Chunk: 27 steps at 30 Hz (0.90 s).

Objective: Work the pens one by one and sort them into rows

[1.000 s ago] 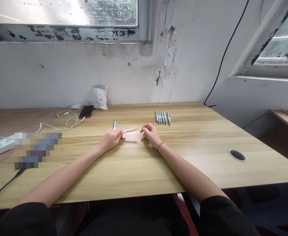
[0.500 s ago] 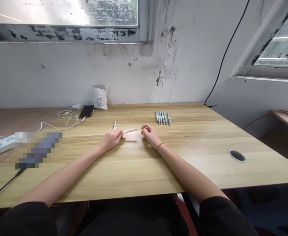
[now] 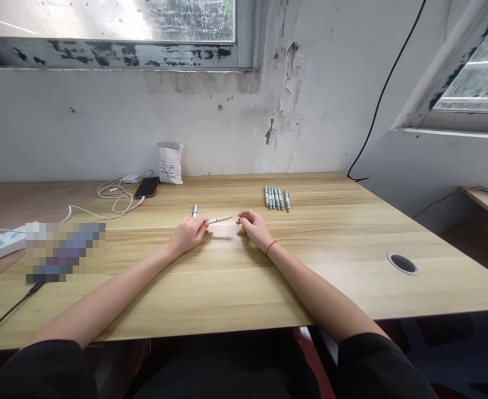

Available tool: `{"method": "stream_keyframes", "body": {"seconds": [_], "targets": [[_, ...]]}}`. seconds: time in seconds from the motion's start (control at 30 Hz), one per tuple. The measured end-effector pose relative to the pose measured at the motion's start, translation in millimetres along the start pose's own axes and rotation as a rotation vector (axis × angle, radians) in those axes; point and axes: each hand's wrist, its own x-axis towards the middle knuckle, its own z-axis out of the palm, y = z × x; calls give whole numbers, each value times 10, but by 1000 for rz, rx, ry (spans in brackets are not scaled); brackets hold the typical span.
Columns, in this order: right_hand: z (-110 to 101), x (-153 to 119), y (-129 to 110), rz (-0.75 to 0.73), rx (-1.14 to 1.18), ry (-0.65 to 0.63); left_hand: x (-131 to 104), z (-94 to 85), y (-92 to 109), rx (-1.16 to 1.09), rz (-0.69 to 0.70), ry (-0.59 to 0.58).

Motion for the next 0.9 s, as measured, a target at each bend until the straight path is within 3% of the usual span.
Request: {"method": "stream_keyframes", "body": {"seconds": [0.9], "targets": [[-6,-11,5,-26,-20,-11,9,-27,8,-128,47,27]]}}
